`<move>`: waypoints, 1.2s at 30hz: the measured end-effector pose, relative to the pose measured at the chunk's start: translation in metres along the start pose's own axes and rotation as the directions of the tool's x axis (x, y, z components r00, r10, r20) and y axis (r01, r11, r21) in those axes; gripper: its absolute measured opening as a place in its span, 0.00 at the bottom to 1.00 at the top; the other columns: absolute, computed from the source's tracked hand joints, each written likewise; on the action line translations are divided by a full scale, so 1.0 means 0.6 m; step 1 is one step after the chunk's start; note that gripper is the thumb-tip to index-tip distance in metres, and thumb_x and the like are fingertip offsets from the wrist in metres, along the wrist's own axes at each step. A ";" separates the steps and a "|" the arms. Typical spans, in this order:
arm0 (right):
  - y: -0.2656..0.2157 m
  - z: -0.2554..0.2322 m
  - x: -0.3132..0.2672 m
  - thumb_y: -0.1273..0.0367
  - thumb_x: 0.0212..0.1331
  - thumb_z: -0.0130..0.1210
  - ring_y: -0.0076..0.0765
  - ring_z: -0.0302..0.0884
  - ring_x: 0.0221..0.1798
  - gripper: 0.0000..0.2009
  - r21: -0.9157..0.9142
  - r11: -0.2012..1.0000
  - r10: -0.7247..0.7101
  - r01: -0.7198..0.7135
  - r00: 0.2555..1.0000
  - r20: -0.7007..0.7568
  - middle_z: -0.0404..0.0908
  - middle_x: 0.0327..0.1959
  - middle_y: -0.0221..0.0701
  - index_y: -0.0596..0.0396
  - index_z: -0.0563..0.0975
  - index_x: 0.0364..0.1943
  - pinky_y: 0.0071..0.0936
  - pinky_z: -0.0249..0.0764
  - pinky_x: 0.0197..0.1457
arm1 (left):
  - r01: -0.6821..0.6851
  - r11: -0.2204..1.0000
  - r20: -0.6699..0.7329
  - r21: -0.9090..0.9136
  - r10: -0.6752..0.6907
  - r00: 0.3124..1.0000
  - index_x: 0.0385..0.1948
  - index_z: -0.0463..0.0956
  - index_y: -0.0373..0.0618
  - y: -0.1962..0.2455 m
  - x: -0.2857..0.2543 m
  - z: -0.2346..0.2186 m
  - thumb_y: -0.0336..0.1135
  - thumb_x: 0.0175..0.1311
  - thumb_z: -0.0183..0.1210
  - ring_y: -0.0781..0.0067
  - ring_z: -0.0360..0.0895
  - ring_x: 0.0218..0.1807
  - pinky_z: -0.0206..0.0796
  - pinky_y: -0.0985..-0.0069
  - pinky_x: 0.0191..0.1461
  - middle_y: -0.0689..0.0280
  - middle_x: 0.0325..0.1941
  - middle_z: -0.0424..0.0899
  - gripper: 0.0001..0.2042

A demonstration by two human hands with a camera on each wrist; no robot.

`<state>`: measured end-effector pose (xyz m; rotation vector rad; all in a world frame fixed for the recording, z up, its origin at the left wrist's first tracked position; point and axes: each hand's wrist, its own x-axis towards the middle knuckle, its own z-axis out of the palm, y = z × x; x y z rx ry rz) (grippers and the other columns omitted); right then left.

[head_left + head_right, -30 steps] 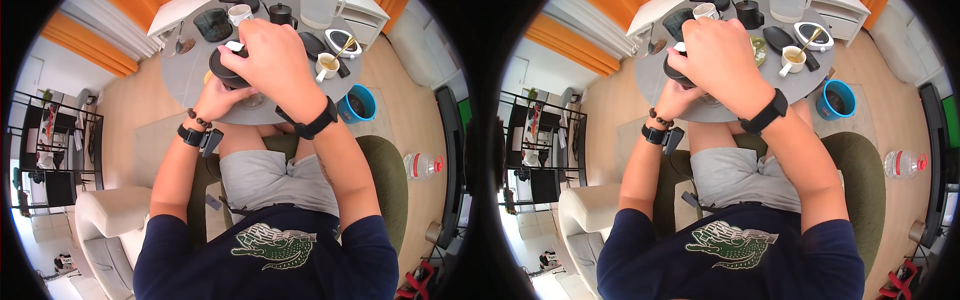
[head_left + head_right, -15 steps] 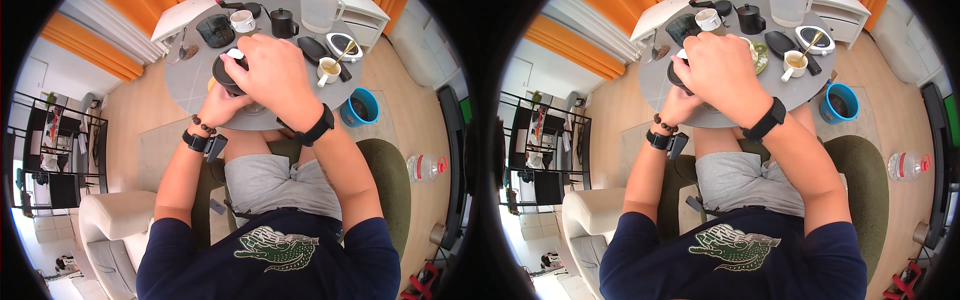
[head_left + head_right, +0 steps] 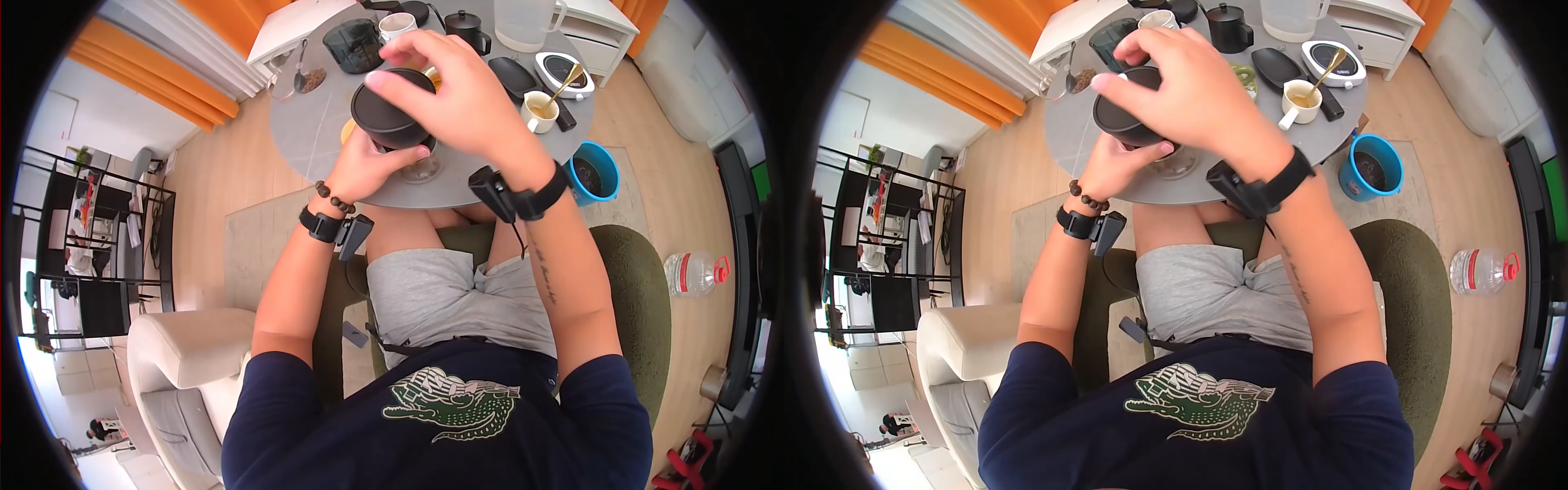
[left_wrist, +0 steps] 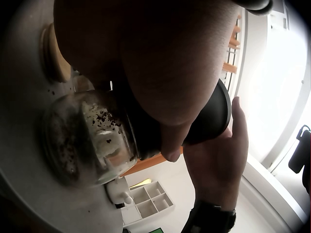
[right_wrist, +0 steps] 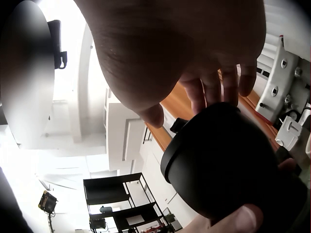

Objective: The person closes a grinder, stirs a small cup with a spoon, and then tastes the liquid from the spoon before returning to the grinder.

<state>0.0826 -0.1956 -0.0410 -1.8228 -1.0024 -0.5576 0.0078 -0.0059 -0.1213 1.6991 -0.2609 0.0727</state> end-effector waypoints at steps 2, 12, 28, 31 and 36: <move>0.030 -0.005 0.004 0.54 0.73 0.68 0.40 0.89 0.55 0.20 0.365 0.930 0.012 -0.054 0.993 0.116 0.93 0.51 0.35 0.53 0.89 0.57 0.35 0.80 0.65 | -0.021 1.000 -0.019 0.020 0.022 1.000 0.70 0.74 0.38 0.004 0.001 0.003 0.29 0.64 0.80 0.70 0.84 0.67 0.77 0.66 0.72 0.62 0.66 0.86 0.33; 0.056 -0.010 0.004 0.62 0.83 0.59 0.24 0.84 0.61 0.17 0.654 0.622 0.006 -0.431 0.837 0.546 0.89 0.59 0.28 0.57 0.84 0.66 0.28 0.79 0.69 | -0.015 0.999 -0.031 0.032 0.016 0.999 0.68 0.76 0.39 0.007 0.000 0.004 0.30 0.63 0.81 0.71 0.84 0.66 0.77 0.67 0.72 0.63 0.65 0.87 0.32; 0.049 0.007 -0.014 0.63 0.84 0.57 0.26 0.83 0.62 0.16 0.665 0.662 0.060 -0.347 0.908 0.414 0.89 0.58 0.29 0.58 0.86 0.62 0.30 0.77 0.69 | 0.008 1.000 -0.042 -0.002 -0.008 0.999 0.69 0.76 0.41 0.005 -0.004 0.004 0.31 0.63 0.81 0.72 0.83 0.66 0.77 0.67 0.71 0.65 0.65 0.86 0.33; 0.051 0.010 -0.016 0.63 0.83 0.58 0.26 0.83 0.62 0.16 0.679 0.649 0.057 -0.342 0.912 0.406 0.89 0.57 0.29 0.59 0.86 0.62 0.30 0.77 0.68 | 0.003 1.000 -0.041 0.019 -0.002 0.999 0.69 0.76 0.41 0.005 -0.004 0.003 0.31 0.63 0.81 0.72 0.83 0.66 0.78 0.66 0.71 0.64 0.65 0.87 0.32; 0.052 0.007 -0.011 0.63 0.83 0.60 0.27 0.84 0.61 0.16 0.675 0.644 0.056 -0.360 0.902 0.427 0.89 0.57 0.29 0.60 0.86 0.61 0.31 0.78 0.68 | 0.001 1.000 -0.046 0.023 0.000 0.999 0.68 0.76 0.41 0.004 -0.003 0.004 0.31 0.63 0.81 0.72 0.84 0.66 0.78 0.66 0.71 0.64 0.64 0.87 0.32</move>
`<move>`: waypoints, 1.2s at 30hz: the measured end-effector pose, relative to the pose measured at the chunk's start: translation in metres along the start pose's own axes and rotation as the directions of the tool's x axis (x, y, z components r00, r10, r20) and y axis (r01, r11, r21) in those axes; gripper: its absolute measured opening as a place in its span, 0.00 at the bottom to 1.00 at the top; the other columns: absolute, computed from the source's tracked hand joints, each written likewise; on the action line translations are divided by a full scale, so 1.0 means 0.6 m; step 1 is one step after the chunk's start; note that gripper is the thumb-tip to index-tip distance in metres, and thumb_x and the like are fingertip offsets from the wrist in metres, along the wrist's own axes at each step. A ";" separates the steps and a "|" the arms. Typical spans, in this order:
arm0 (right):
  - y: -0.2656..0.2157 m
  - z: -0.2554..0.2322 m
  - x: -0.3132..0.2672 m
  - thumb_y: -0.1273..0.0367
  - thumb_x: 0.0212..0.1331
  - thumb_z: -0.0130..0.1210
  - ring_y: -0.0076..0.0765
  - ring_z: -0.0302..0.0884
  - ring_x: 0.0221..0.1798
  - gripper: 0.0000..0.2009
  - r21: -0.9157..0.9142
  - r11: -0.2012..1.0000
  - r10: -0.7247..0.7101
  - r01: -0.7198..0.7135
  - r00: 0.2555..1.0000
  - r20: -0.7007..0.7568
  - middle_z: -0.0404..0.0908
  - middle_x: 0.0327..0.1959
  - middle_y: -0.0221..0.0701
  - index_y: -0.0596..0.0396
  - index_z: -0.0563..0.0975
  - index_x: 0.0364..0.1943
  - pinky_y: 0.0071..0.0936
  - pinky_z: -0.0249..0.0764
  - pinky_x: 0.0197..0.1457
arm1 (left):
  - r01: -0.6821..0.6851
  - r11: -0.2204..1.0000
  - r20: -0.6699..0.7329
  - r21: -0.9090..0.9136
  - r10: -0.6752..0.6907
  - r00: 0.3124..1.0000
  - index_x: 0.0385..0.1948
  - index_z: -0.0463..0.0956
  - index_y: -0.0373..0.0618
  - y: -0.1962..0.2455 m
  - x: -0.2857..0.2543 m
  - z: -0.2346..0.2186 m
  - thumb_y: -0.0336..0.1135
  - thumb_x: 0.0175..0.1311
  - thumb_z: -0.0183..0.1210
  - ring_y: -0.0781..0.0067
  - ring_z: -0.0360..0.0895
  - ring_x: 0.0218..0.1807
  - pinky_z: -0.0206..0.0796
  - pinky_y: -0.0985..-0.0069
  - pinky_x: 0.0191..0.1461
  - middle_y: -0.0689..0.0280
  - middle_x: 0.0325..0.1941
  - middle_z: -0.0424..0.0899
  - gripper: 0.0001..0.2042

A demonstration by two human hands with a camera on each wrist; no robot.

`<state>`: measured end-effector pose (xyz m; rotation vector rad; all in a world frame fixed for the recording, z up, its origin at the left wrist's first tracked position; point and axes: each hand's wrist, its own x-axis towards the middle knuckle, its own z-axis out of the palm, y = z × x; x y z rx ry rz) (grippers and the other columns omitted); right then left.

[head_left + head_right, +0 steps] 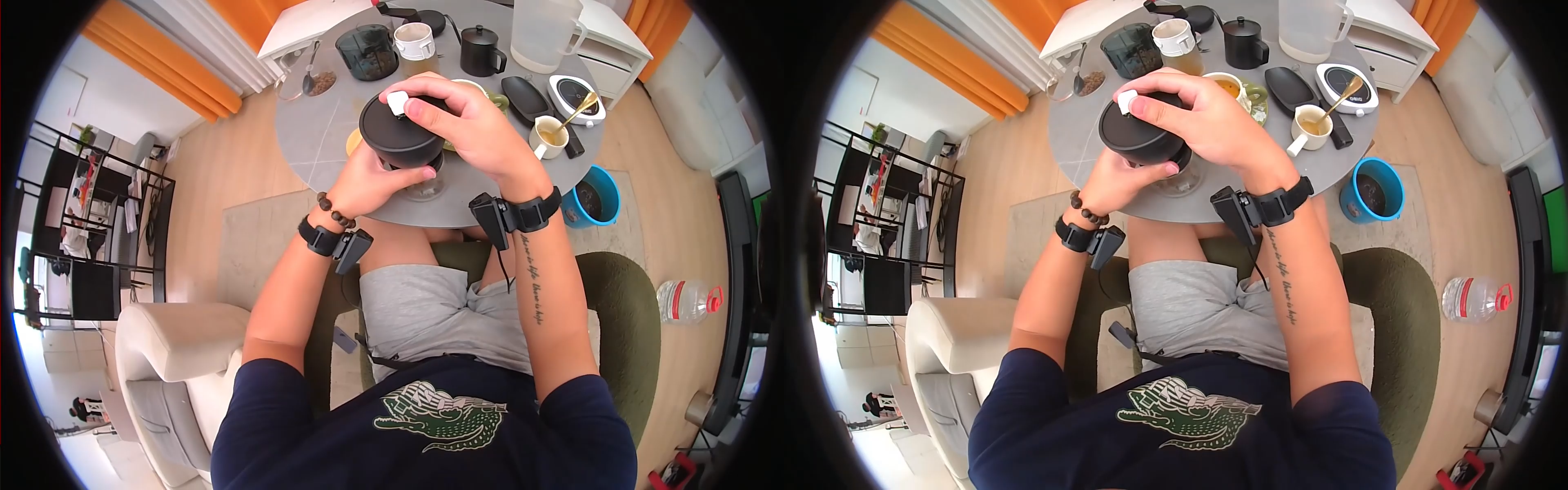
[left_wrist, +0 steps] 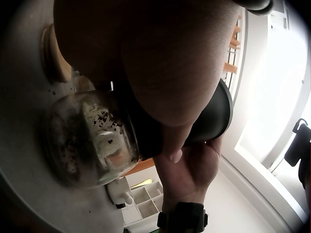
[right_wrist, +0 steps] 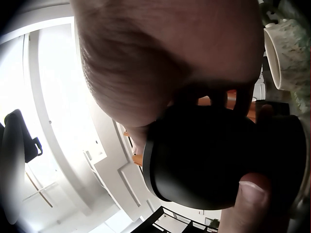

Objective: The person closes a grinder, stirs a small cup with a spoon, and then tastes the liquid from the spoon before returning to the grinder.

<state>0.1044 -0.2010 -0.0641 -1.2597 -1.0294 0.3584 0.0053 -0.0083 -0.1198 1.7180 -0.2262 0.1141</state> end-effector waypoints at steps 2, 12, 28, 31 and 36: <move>-0.002 -0.002 0.000 0.63 0.82 0.60 0.27 0.84 0.60 0.15 0.022 1.000 0.012 -0.012 1.000 0.009 0.89 0.56 0.29 0.60 0.86 0.61 0.30 0.78 0.68 | -0.015 1.000 0.017 -0.015 0.015 1.000 0.69 0.75 0.41 -0.004 0.001 -0.001 0.31 0.64 0.81 0.72 0.84 0.65 0.78 0.67 0.71 0.64 0.64 0.87 0.32; 0.001 0.004 0.000 0.62 0.81 0.63 0.26 0.85 0.59 0.16 0.018 1.000 0.019 -0.018 0.999 -0.031 0.89 0.56 0.28 0.59 0.87 0.61 0.29 0.80 0.66 | -0.020 1.000 0.021 -0.015 0.020 1.000 0.71 0.72 0.42 0.002 -0.001 0.002 0.28 0.64 0.80 0.71 0.83 0.66 0.78 0.67 0.72 0.64 0.65 0.86 0.34; -0.007 -0.022 0.006 0.67 0.83 0.59 0.25 0.81 0.64 0.16 -0.078 0.995 -0.044 0.056 0.989 0.140 0.84 0.61 0.26 0.52 0.84 0.68 0.29 0.76 0.71 | -0.026 0.999 0.032 -0.044 0.028 0.999 0.75 0.67 0.43 -0.006 0.001 -0.006 0.31 0.64 0.81 0.70 0.80 0.71 0.75 0.64 0.75 0.64 0.70 0.82 0.39; -0.008 -0.024 0.008 0.67 0.82 0.59 0.26 0.81 0.65 0.16 -0.031 1.000 0.002 0.002 0.988 0.154 0.84 0.62 0.27 0.53 0.84 0.68 0.29 0.76 0.72 | -0.025 0.999 0.034 -0.035 0.027 0.999 0.76 0.66 0.43 -0.005 0.000 -0.006 0.32 0.64 0.81 0.69 0.79 0.71 0.75 0.64 0.75 0.63 0.70 0.82 0.40; -0.009 -0.022 0.009 0.67 0.82 0.60 0.27 0.81 0.65 0.16 -0.018 1.000 0.010 -0.008 0.989 0.147 0.84 0.62 0.27 0.56 0.84 0.66 0.29 0.76 0.72 | -0.026 0.999 0.027 -0.026 0.027 0.999 0.77 0.65 0.43 -0.005 -0.001 -0.005 0.32 0.64 0.81 0.69 0.80 0.71 0.75 0.64 0.75 0.63 0.70 0.82 0.41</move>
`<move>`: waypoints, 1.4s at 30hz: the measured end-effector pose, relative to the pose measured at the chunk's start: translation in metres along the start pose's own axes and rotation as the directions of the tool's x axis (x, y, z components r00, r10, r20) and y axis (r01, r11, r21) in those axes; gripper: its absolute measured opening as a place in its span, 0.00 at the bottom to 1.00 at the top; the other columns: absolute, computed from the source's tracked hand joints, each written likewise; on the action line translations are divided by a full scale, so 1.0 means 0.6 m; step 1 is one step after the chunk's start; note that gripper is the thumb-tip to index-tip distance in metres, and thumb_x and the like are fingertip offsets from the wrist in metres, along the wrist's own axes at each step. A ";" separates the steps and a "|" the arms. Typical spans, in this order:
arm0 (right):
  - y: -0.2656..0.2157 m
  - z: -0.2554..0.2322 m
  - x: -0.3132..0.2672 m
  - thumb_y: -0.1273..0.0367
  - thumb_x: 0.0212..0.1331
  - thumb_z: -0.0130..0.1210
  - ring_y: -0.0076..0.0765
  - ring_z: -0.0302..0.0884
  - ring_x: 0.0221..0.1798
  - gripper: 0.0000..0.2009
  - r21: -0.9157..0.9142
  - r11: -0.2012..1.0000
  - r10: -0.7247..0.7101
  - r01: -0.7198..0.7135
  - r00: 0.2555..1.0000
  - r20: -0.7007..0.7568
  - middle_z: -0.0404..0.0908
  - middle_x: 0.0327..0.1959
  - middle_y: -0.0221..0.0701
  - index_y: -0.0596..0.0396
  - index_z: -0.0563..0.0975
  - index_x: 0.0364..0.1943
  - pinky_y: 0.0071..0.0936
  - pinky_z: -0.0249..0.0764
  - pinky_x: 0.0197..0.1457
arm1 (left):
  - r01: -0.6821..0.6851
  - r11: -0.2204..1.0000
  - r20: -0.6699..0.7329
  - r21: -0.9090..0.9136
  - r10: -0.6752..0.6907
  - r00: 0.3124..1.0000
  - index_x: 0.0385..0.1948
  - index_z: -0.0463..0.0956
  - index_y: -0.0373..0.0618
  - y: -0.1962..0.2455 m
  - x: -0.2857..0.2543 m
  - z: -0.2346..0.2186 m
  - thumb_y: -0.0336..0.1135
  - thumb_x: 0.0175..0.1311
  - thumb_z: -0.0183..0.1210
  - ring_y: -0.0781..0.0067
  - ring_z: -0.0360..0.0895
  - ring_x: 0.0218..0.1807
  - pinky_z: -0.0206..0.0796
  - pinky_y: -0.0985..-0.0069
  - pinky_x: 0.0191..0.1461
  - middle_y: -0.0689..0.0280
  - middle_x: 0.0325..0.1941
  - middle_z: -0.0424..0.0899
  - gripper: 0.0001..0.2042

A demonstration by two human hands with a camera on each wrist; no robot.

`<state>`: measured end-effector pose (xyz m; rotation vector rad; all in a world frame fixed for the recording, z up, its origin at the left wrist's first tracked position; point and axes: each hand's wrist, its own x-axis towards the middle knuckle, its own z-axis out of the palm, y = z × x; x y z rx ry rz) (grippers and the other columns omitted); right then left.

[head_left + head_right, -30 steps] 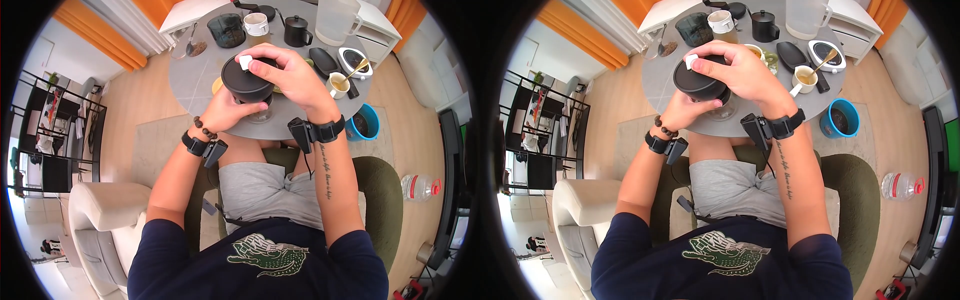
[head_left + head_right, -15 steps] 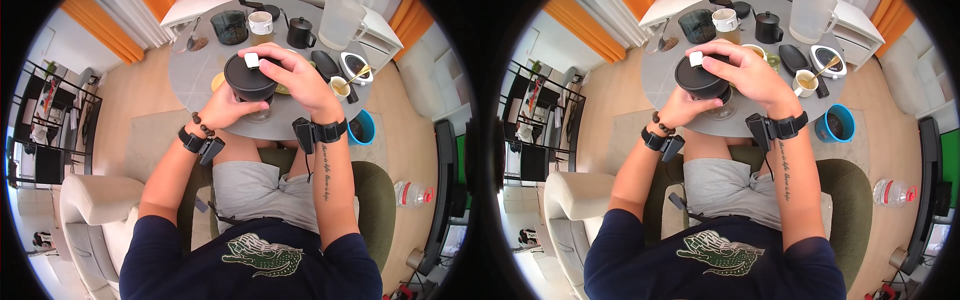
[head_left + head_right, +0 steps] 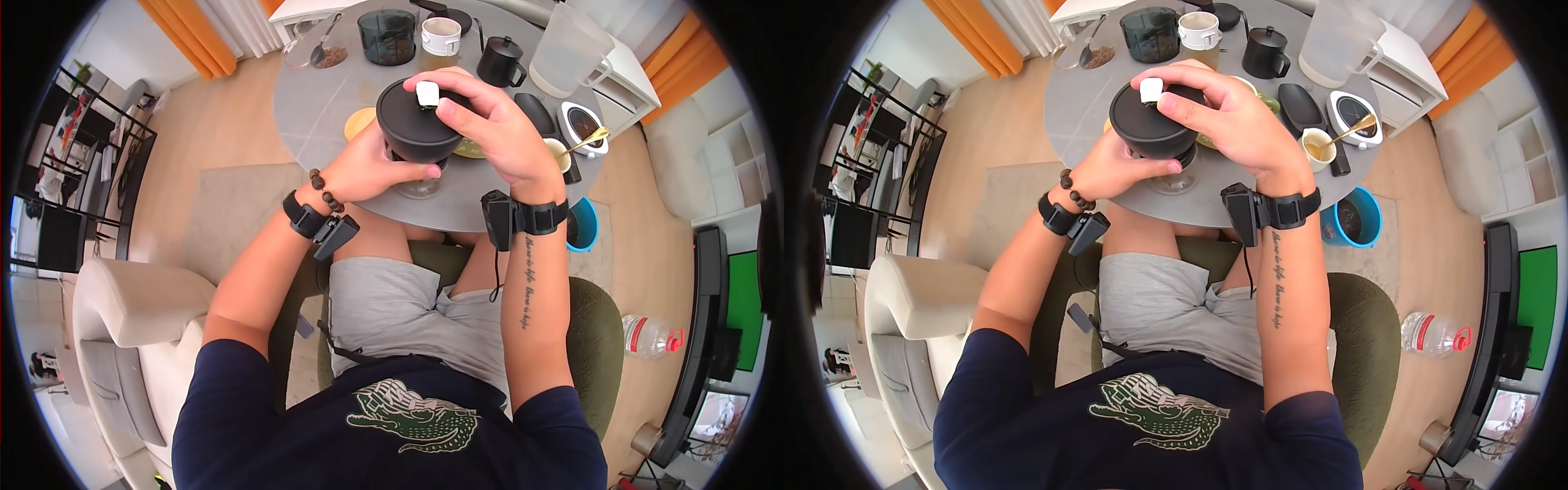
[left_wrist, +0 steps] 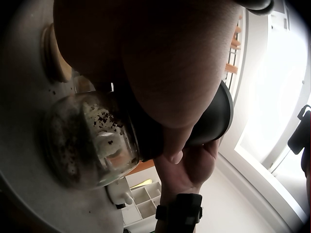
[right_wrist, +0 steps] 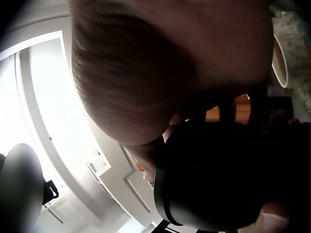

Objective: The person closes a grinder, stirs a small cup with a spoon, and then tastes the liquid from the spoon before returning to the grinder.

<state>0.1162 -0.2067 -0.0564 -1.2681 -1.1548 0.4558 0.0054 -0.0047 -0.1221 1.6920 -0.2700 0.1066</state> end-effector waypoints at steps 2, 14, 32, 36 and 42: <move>0.001 -0.001 0.001 0.67 0.81 0.61 0.27 0.81 0.65 0.16 -0.003 1.000 -0.001 0.001 1.000 0.001 0.84 0.62 0.28 0.57 0.84 0.66 0.30 0.76 0.72 | -0.007 1.000 -0.005 0.001 0.007 1.000 0.77 0.65 0.43 0.003 -0.001 0.001 0.32 0.64 0.81 0.70 0.80 0.70 0.75 0.65 0.75 0.63 0.70 0.82 0.41; 0.005 -0.002 0.002 0.67 0.81 0.62 0.28 0.81 0.67 0.16 0.038 0.999 0.020 -0.020 1.000 0.002 0.84 0.64 0.29 0.60 0.84 0.65 0.31 0.76 0.73 | 0.003 0.999 0.004 -0.047 -0.003 1.000 0.77 0.65 0.43 0.001 0.000 0.001 0.30 0.63 0.81 0.72 0.80 0.70 0.74 0.65 0.75 0.65 0.69 0.83 0.42; 0.007 0.013 -0.009 0.69 0.78 0.65 0.26 0.84 0.63 0.16 0.021 1.000 0.005 -0.003 0.994 -0.106 0.87 0.61 0.30 0.62 0.85 0.63 0.29 0.79 0.69 | 0.016 0.998 0.031 -0.063 -0.014 0.999 0.77 0.66 0.43 0.001 -0.001 0.002 0.30 0.64 0.81 0.71 0.79 0.71 0.74 0.66 0.75 0.64 0.70 0.82 0.41; 0.006 0.012 -0.010 0.68 0.79 0.64 0.27 0.82 0.65 0.16 -0.032 0.999 0.009 -0.012 0.996 -0.089 0.86 0.63 0.29 0.59 0.84 0.64 0.30 0.77 0.71 | -0.005 0.999 0.037 -0.047 0.007 0.999 0.73 0.70 0.41 -0.002 -0.003 0.002 0.29 0.67 0.79 0.72 0.81 0.68 0.77 0.67 0.73 0.65 0.67 0.84 0.35; 0.003 -0.007 0.002 0.61 0.82 0.61 0.29 0.79 0.68 0.19 -0.114 0.992 -0.039 0.047 0.996 0.074 0.84 0.63 0.29 0.52 0.84 0.69 0.32 0.72 0.75 | 0.060 0.996 0.017 -0.066 -0.059 0.998 0.73 0.71 0.41 -0.011 -0.007 0.004 0.29 0.67 0.78 0.71 0.82 0.68 0.77 0.67 0.72 0.64 0.67 0.85 0.33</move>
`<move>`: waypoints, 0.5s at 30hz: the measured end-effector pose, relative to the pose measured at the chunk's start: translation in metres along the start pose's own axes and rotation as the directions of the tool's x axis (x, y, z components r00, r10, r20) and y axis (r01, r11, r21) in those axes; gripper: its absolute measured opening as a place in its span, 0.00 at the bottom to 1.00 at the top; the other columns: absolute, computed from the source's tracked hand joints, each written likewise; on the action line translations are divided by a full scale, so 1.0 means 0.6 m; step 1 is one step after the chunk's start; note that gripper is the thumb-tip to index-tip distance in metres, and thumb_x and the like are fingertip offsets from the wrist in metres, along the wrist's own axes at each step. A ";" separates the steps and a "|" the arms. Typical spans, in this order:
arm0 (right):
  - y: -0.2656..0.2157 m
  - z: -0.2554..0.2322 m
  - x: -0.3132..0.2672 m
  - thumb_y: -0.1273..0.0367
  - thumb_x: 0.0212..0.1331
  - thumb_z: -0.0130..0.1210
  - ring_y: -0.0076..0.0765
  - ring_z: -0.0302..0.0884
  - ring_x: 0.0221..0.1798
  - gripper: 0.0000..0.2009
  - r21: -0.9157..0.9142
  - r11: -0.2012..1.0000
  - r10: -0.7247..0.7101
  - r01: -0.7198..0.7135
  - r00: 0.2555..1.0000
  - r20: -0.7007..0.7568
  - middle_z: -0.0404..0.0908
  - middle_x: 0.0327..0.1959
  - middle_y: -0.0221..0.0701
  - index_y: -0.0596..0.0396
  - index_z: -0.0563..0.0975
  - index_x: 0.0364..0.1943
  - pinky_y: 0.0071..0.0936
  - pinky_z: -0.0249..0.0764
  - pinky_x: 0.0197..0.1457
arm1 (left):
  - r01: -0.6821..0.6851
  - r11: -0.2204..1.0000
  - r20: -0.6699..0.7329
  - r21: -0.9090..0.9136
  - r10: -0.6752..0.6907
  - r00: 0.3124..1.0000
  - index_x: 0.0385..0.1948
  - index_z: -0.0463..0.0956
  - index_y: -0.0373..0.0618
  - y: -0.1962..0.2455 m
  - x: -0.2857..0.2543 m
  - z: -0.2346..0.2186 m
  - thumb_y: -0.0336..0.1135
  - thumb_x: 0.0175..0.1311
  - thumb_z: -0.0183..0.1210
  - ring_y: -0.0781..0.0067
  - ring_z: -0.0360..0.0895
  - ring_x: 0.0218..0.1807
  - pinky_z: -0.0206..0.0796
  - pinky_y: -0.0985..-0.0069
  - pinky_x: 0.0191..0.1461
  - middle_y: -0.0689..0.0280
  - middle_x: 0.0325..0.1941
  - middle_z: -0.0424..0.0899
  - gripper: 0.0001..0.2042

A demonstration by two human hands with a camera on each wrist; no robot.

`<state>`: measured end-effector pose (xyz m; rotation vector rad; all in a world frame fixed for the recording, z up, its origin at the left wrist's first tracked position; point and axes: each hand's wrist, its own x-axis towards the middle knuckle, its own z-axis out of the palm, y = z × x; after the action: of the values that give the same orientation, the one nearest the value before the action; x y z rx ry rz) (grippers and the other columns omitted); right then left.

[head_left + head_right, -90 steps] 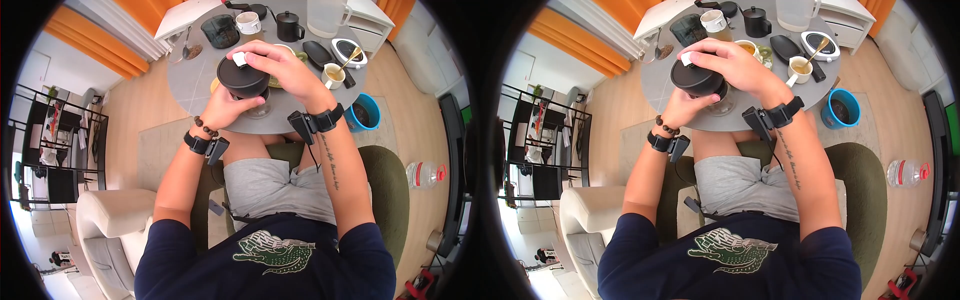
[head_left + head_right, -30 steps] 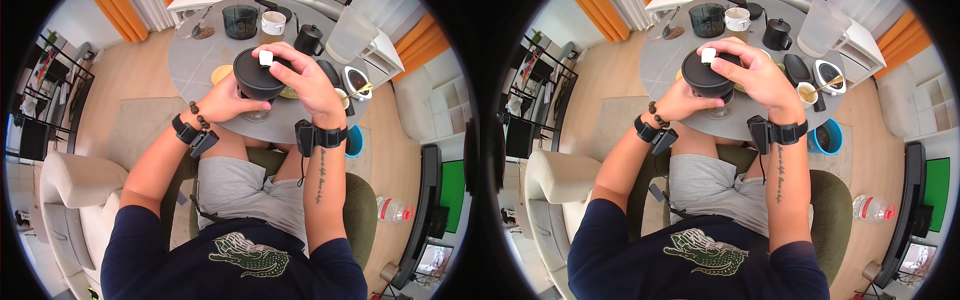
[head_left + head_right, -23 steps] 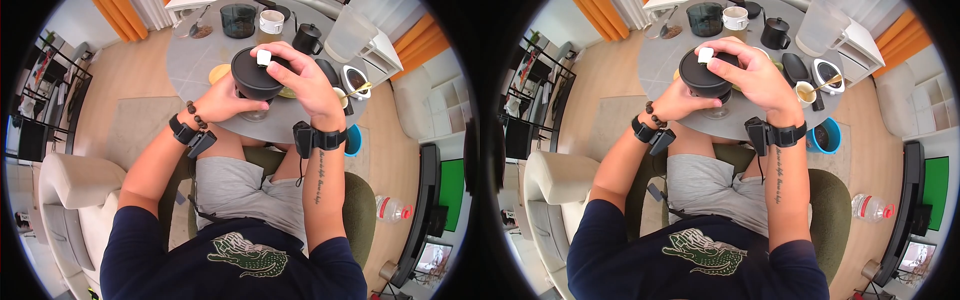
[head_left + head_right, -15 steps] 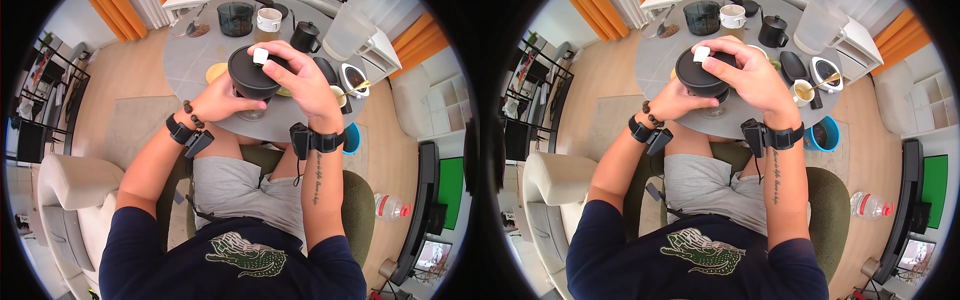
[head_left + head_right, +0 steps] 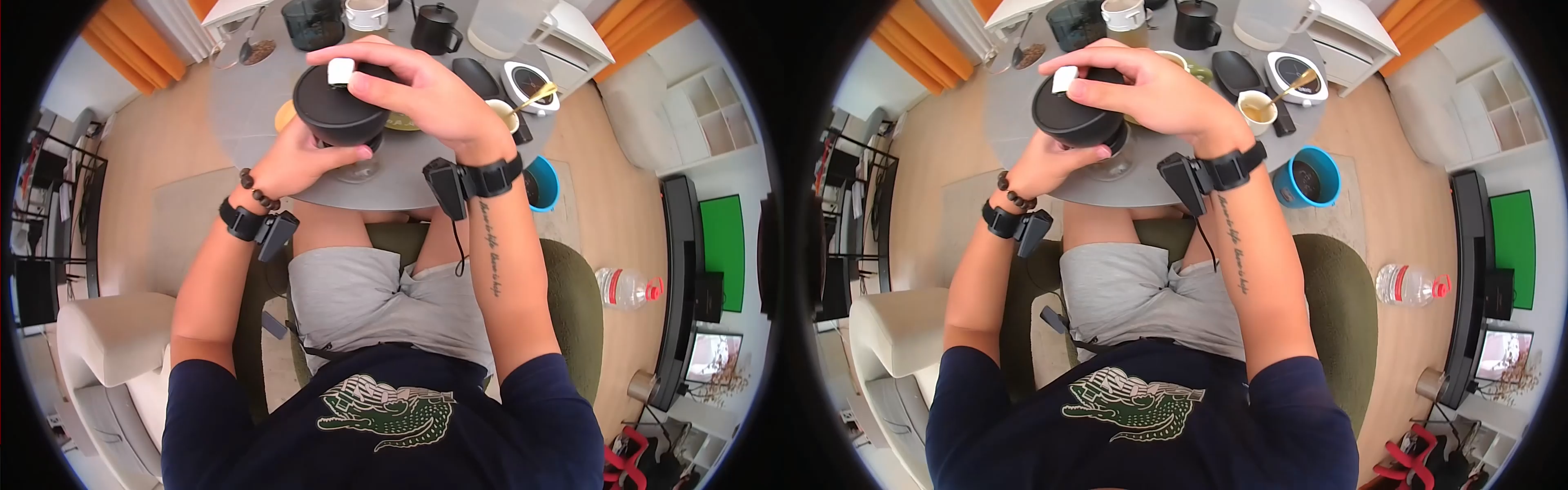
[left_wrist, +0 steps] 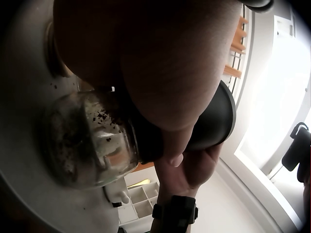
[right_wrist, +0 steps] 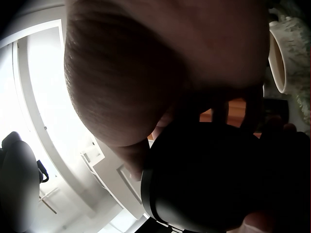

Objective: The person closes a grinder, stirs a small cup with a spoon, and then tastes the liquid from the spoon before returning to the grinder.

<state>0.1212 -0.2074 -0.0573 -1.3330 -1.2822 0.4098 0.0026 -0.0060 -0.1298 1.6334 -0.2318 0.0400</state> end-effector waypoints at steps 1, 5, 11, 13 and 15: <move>0.002 -0.001 0.001 0.61 0.82 0.61 0.29 0.79 0.68 0.19 -0.005 1.000 0.010 -0.010 1.000 -0.009 0.84 0.63 0.29 0.52 0.84 0.69 0.32 0.72 0.75 | 0.002 1.000 -0.018 -0.001 -0.002 1.000 0.72 0.72 0.41 -0.002 -0.001 0.000 0.29 0.68 0.78 0.71 0.82 0.68 0.77 0.66 0.72 0.64 0.68 0.85 0.33; 0.005 -0.002 0.005 0.56 0.77 0.67 0.31 0.82 0.65 0.18 0.098 0.991 0.089 -0.087 0.996 -0.021 0.85 0.61 0.28 0.48 0.89 0.62 0.32 0.75 0.73 | 0.019 1.000 -0.009 0.025 -0.019 1.000 0.71 0.75 0.42 -0.010 -0.001 -0.005 0.30 0.69 0.78 0.72 0.83 0.67 0.77 0.67 0.71 0.65 0.67 0.86 0.30; 0.005 0.003 0.010 0.59 0.80 0.64 0.25 0.81 0.62 0.16 0.165 0.974 0.160 -0.155 0.987 -0.014 0.88 0.56 0.25 0.54 0.87 0.61 0.29 0.74 0.70 | 0.023 0.998 -0.007 0.060 -0.023 1.000 0.69 0.78 0.41 -0.002 -0.001 -0.004 0.31 0.69 0.78 0.73 0.83 0.65 0.77 0.68 0.70 0.66 0.66 0.87 0.28; 0.010 0.004 0.010 0.60 0.80 0.65 0.25 0.81 0.61 0.16 0.193 0.968 0.169 -0.163 0.985 -0.014 0.88 0.56 0.25 0.54 0.87 0.60 0.28 0.75 0.69 | 0.025 0.998 0.001 0.061 -0.025 1.000 0.69 0.78 0.41 -0.002 -0.001 -0.002 0.31 0.69 0.78 0.73 0.83 0.65 0.77 0.68 0.70 0.66 0.66 0.87 0.28; 0.012 0.003 0.014 0.60 0.80 0.65 0.24 0.81 0.60 0.16 0.216 0.962 0.173 -0.167 0.985 -0.013 0.88 0.56 0.25 0.55 0.87 0.60 0.27 0.76 0.68 | 0.014 0.997 -0.018 0.076 -0.013 1.000 0.69 0.78 0.41 0.000 -0.002 -0.002 0.31 0.69 0.77 0.73 0.83 0.65 0.77 0.68 0.70 0.66 0.66 0.87 0.28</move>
<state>0.1254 -0.1975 -0.0603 -1.2644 -1.0677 0.6265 0.0016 -0.0048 -0.1298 1.7094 -0.2078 0.0540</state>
